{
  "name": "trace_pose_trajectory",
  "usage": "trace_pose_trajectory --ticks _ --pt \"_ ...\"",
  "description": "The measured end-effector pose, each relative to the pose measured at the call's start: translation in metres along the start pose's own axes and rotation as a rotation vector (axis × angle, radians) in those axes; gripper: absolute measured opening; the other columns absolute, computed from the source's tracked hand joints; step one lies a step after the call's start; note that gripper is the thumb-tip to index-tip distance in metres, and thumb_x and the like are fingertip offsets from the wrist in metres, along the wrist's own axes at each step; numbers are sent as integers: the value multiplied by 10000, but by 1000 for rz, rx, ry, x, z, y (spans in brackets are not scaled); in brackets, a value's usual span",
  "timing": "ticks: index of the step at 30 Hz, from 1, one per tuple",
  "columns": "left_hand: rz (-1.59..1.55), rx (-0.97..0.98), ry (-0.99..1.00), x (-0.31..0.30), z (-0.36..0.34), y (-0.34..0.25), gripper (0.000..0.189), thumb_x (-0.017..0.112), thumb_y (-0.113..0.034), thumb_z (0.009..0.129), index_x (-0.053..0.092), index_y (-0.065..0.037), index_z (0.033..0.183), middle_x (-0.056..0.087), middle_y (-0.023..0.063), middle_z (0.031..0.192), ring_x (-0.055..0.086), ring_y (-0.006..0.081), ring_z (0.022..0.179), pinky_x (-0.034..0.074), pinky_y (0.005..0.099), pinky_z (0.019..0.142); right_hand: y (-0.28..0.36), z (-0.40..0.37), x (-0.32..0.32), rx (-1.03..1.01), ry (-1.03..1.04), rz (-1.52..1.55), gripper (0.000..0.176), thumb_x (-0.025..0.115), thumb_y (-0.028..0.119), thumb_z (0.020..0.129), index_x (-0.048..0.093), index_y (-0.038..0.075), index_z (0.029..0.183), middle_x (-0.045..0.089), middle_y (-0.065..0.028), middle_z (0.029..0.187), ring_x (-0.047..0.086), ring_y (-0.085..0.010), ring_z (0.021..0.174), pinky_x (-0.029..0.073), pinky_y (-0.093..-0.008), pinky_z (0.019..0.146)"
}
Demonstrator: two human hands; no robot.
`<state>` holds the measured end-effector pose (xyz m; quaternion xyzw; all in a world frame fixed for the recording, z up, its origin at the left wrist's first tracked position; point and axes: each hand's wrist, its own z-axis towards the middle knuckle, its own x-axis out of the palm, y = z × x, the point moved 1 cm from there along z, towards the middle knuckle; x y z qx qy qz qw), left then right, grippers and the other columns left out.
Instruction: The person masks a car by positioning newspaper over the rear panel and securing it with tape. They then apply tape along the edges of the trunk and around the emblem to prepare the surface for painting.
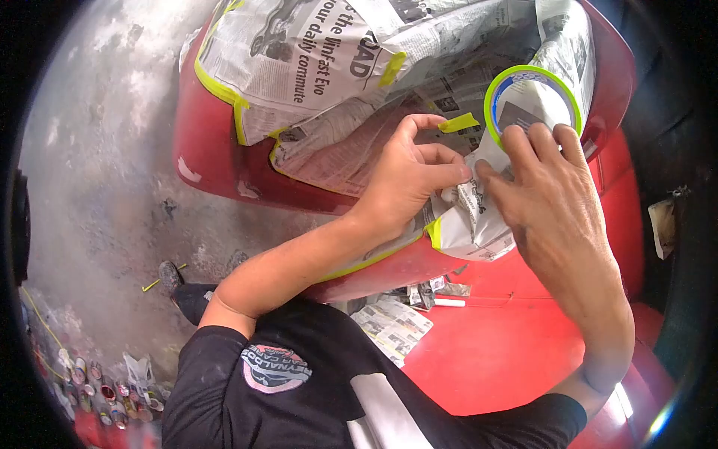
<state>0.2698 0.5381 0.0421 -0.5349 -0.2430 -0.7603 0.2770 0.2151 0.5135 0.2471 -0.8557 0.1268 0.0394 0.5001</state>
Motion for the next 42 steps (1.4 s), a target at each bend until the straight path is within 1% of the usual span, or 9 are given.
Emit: trace_pose_trajectory --ticks 3,6,9,11,17,29,35,37,42 --pt "98 -47 3 -1 1 4 674 808 13 893 371 -2 1406 711 80 954 648 108 796 518 260 702 -2 1 2 26 38 -17 327 749 69 813 822 118 1128 603 -84 1144 569 -251 1170 434 -428 1108" --pt "81 -20 -74 -9 5 6 524 790 -31 923 466 -11 1334 708 75 968 658 116 822 519 263 700 -4 3 4 52 59 -23 328 767 75 806 828 115 1127 600 -75 1131 568 -246 1158 431 -423 1117" --pt "-157 -66 -92 -22 17 2 338 787 -93 950 576 -22 1204 704 74 988 661 122 845 512 264 690 -2 3 6 60 66 -21 326 775 80 801 830 107 1122 596 -71 1111 568 -242 1146 430 -418 1120" --pt "-205 -64 52 -23 24 4 234 793 -131 961 629 -33 1096 696 72 993 669 128 867 533 267 716 -1 3 7 66 68 -22 325 774 80 799 829 103 1118 593 -71 1101 568 -241 1141 429 -416 1122" --pt "47 -124 171 -21 45 10 258 819 -137 943 640 -17 1084 705 81 1003 684 128 857 565 277 735 -3 3 10 47 25 -28 298 761 53 803 826 74 1093 592 -74 1090 569 -238 1134 433 -419 1127" --pt "271 -69 189 -8 58 15 262 889 -108 855 692 -17 1002 703 51 937 648 117 858 528 274 771 -5 1 12 38 0 -58 266 745 54 799 813 44 1056 599 -73 1057 578 -230 1110 451 -419 1093" --pt "452 -34 199 1 65 14 222 889 -108 844 724 -2 948 719 52 918 647 130 855 520 283 785 -10 -4 2 2 -164 26 282 745 66 788 788 24 1063 602 -111 1026 609 -275 1042 472 -464 1044" --pt "466 -24 211 2 66 12 211 887 -109 845 743 1 954 729 52 915 647 131 857 518 280 786 -11 -10 -2 36 -309 -1 301 745 59 786 774 28 1084 630 -126 1067 620 -297 993 479 -483 1010" --pt "485 -2 206 6 65 14 191 876 -106 849 791 1 983 750 50 918 652 121 857 517 267 791 -17 -33 -6 78 -373 -101 396 739 6 798 772 38 1192 664 -148 1087 648 -299 973 494 -461 928"
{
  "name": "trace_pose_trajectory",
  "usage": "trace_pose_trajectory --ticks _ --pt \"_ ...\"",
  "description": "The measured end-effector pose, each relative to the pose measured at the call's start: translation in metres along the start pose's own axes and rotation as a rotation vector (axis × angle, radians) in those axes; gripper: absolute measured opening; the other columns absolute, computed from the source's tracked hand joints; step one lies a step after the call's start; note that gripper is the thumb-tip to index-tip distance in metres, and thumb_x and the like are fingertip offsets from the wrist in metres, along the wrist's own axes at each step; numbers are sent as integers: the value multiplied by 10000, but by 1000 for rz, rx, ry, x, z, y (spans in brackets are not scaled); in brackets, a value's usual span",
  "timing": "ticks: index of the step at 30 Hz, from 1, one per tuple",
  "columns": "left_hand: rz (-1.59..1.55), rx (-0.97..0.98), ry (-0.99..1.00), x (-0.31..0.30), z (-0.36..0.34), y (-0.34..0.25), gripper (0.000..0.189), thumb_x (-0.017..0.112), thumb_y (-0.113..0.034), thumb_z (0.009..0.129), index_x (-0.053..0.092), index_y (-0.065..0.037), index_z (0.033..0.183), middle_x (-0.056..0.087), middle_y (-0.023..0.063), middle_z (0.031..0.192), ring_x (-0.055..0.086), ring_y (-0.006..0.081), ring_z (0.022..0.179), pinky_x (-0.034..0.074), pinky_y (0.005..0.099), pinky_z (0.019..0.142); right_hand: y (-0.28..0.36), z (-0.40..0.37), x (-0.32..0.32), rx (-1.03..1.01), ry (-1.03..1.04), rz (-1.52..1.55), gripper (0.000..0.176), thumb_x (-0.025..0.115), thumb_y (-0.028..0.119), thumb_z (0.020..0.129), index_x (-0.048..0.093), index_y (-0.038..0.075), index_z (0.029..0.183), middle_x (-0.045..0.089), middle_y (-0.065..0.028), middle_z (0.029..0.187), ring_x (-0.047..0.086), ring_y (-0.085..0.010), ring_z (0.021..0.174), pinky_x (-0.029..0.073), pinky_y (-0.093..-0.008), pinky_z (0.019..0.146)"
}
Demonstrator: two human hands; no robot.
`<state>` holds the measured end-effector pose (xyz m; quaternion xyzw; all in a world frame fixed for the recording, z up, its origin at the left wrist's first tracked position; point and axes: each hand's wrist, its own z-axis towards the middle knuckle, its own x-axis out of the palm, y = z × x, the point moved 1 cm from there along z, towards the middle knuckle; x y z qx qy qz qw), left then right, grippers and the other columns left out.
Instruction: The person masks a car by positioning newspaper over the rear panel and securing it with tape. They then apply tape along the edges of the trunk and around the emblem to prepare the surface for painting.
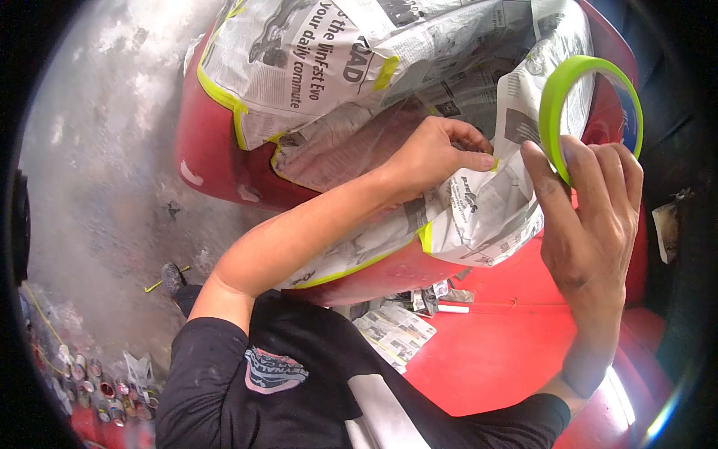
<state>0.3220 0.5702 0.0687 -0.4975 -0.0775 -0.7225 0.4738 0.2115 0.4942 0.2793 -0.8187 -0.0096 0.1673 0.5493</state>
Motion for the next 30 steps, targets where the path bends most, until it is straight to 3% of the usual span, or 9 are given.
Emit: trace_pose_trajectory --ticks 9,11,12,14,18,20,24,28,30 --pt "41 42 -48 6 3 2 142 857 -63 850 798 20 950 756 52 906 654 107 850 523 265 791 3 -38 4 80 -143 142 378 743 -33 767 771 -2 1143 680 -160 995 651 -297 886 491 -461 878" --pt "102 78 -59 7 2 0 294 852 -41 847 759 34 1115 739 52 914 653 103 838 523 264 772 5 -46 3 107 -145 185 387 741 -39 754 769 -4 1138 680 -159 994 648 -296 882 487 -456 870" --pt "112 79 -56 9 0 0 294 852 -41 847 759 34 1115 739 52 914 653 103 838 523 264 772 6 -50 2 127 -140 228 396 740 -44 740 768 -6 1134 680 -159 992 645 -294 878 483 -450 862" --pt "195 125 -186 11 -4 -6 498 836 -13 855 649 39 1313 708 50 916 648 105 813 520 267 730 9 -60 4 152 -153 260 404 735 -49 730 767 -6 1130 680 -159 991 642 -292 874 480 -450 860" --pt "71 -34 -86 6 6 -3 589 826 8 859 556 24 1382 680 48 914 646 114 789 518 271 691 13 -79 4 207 -181 313 432 724 -55 697 770 -3 1124 677 -160 996 628 -289 859 474 -465 868" --pt "20 -74 -45 6 12 -1 384 825 17 858 638 12 1194 678 40 891 651 122 777 520 271 671 15 -90 5 229 -192 327 434 720 -55 693 771 -2 1121 675 -160 1002 624 -291 857 472 -469 869" --pt "8 -170 94 -4 31 -1 169 827 37 838 684 -25 903 678 26 835 651 121 757 525 273 675 18 -105 9 271 -216 356 429 712 -51 692 774 -3 1113 658 -160 1001 617 -296 862 470 -476 869" --pt "113 -129 107 -6 35 -3 139 823 17 848 697 -15 899 695 31 843 650 120 757 526 281 683 21 -113 14 304 -228 443 433 703 -49 704 766 -13 1131 641 -169 985 604 -306 850 459 -488 853" --pt "192 62 55 -4 28 -6 82 793 -21 894 719 -2 923 716 37 866 644 107 774 529 277 710 21 -112 17 299 -244 447 438 701 -50 706 760 -21 1139 638 -171 983 595 -310 840 460 -481 830"
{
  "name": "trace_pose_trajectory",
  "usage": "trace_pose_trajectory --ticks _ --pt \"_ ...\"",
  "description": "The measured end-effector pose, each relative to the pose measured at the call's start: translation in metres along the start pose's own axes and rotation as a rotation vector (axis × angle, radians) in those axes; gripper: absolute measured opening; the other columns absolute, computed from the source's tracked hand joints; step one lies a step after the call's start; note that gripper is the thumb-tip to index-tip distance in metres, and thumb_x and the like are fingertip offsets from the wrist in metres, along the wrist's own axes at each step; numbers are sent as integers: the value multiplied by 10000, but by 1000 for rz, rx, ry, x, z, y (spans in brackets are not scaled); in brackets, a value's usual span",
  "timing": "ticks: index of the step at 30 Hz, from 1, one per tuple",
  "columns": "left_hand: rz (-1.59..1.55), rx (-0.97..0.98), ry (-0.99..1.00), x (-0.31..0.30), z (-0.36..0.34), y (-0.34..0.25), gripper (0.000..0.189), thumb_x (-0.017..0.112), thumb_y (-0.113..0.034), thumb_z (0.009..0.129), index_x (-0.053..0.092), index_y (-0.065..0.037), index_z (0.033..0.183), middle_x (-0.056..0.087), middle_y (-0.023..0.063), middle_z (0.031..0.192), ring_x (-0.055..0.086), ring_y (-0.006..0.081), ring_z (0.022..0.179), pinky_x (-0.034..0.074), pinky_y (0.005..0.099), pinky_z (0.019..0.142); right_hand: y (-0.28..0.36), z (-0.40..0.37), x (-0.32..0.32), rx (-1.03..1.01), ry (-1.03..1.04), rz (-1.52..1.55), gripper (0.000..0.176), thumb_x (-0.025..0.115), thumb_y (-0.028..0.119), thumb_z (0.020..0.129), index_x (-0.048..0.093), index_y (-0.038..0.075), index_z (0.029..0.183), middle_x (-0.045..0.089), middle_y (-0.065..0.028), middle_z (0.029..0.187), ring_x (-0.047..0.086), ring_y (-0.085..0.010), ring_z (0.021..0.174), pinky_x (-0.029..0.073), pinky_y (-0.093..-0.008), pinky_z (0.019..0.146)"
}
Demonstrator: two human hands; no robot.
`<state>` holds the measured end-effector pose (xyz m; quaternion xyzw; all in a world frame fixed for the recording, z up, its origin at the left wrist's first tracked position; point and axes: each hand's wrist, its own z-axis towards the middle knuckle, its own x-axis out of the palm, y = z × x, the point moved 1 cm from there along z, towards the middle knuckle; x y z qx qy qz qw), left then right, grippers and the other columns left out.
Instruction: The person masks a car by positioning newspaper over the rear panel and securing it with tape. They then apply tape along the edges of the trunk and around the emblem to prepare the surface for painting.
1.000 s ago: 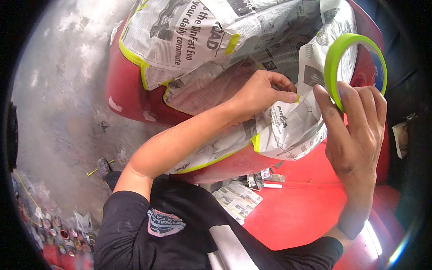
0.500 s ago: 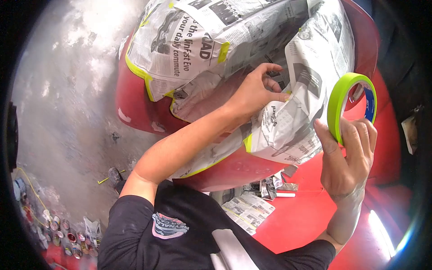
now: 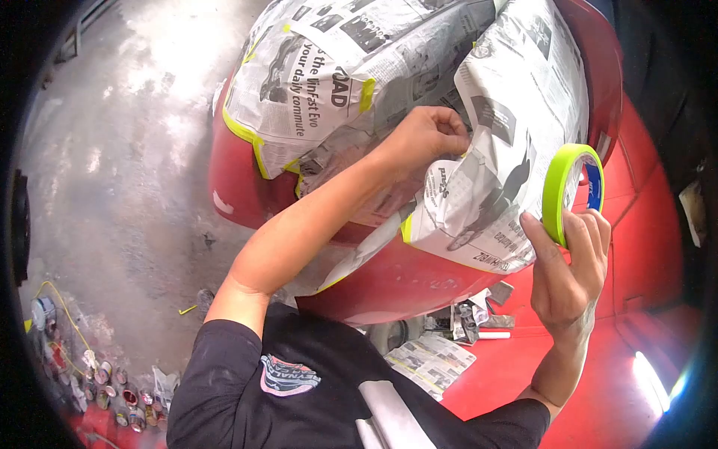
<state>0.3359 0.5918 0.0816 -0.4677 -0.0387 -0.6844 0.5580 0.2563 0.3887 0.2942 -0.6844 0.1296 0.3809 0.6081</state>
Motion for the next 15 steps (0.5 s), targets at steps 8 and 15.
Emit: trace_pose_trajectory --ticks 8,15 --pt "233 172 -47 12 -78 -21 210 685 -184 1046 696 4 1139 693 1 1040 593 67 951 496 252 818 -15 -48 6 100 -225 199 527 642 -162 801 655 -42 1313 676 -205 1009 649 -350 846 507 -456 763" --pt "570 444 -338 41 -92 -76 273 685 -88 1017 661 -2 1274 671 86 1183 638 162 1054 501 301 951 -18 -79 28 423 -528 612 425 627 -76 821 617 -39 1244 701 -208 1026 658 -359 824 528 -447 790"
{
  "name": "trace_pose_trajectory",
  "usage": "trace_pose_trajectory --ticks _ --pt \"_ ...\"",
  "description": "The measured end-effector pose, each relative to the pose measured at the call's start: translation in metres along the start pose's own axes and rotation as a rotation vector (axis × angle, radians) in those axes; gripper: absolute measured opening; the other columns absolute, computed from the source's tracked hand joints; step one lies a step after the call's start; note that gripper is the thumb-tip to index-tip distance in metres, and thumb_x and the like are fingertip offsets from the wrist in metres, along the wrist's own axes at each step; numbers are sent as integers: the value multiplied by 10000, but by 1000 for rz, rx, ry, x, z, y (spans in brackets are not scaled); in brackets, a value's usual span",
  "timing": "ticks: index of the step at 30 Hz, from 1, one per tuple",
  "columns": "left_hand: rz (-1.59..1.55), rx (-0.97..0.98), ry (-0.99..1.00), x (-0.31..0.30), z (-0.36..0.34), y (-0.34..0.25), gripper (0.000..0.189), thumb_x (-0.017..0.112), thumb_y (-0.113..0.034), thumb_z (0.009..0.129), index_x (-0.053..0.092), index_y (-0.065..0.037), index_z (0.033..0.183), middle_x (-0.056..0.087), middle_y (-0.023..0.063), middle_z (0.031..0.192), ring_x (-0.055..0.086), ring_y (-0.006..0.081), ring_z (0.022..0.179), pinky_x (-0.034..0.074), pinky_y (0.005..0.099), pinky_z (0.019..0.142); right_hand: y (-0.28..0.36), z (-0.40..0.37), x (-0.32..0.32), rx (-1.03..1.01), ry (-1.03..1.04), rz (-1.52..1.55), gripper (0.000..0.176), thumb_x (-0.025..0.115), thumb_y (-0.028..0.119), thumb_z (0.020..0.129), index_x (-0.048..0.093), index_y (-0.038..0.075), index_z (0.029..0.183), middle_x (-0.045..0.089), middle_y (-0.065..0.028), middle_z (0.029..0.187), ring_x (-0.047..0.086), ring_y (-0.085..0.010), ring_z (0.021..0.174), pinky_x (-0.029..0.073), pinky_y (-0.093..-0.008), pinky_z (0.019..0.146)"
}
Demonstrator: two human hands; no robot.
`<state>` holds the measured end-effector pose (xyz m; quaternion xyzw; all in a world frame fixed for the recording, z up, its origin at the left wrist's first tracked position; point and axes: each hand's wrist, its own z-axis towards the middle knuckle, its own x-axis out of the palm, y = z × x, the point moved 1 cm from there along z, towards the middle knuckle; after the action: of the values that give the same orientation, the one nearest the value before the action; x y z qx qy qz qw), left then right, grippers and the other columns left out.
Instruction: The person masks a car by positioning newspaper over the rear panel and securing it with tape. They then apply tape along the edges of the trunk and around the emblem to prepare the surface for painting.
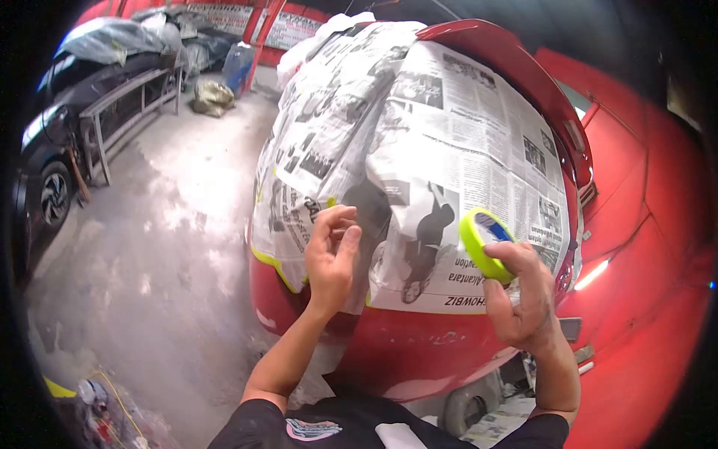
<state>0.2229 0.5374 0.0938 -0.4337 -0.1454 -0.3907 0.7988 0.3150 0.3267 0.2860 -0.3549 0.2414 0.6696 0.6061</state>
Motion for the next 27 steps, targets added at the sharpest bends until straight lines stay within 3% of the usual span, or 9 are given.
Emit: trace_pose_trajectory --ticks 2,4,8,10,12,15,19,24,27 --pt "167 201 12 10 5 -44 318 691 -54 995 652 -1 1306 664 126 1236 654 198 1094 513 331 982 -1 2 -3 -2 103 204 421 570 -49 797 626 -34 1214 705 -207 1002 658 -361 795 534 -444 794" --pt "336 605 315 30 9 -81 393 699 -2 955 649 1 1345 642 174 1291 653 240 1160 510 372 1021 7 16 0 -25 65 236 429 525 -43 775 645 -27 1186 712 -191 969 676 -342 801 543 -432 818" --pt "350 532 514 49 19 -90 419 742 13 918 666 10 1330 663 176 1261 662 254 1163 518 368 1008 6 28 5 94 93 340 352 556 -46 798 684 -18 1125 727 -162 1002 718 -245 897 557 -366 851" --pt "139 326 507 49 26 -94 378 711 61 870 700 10 1245 682 211 1154 686 366 1098 525 387 985 -4 32 13 198 37 451 314 589 -48 816 693 -16 1111 734 -155 1026 727 -214 929 558 -342 856" --pt "103 286 468 53 25 -92 313 726 68 874 718 27 1184 707 153 1089 700 269 1004 526 318 927 -9 40 18 -70 -218 440 261 695 -43 836 696 -20 1096 734 -154 1074 728 -200 960 566 -326 840" --pt "-146 -38 327 61 15 -95 260 719 95 912 709 28 1163 702 47 1100 622 97 1032 494 252 896 1 39 14 -150 -341 189 257 788 -37 827 719 -29 1075 724 -161 1099 731 -251 949 588 -366 830" --pt "-116 67 335 65 13 -80 245 758 58 939 706 41 1178 689 92 1165 651 130 1004 548 244 790 7 32 23 -230 -538 -58 223 808 -49 815 751 -40 1031 720 -159 1053 728 -291 916 598 -378 797" --pt "219 456 305 71 15 -81 290 812 76 841 725 11 1110 713 101 1111 657 223 1066 525 364 936 1 25 24 -227 -526 -64 200 802 -64 818 745 -67 1009 716 -159 993 726 -303 864 599 -377 738" --pt "395 590 306 73 16 -90 295 822 80 792 745 -2 1064 728 96 1033 670 265 1041 534 372 915 0 22 24 -224 -534 -108 183 795 -72 822 737 -78 995 717 -166 986 728 -307 834 600 -381 715"
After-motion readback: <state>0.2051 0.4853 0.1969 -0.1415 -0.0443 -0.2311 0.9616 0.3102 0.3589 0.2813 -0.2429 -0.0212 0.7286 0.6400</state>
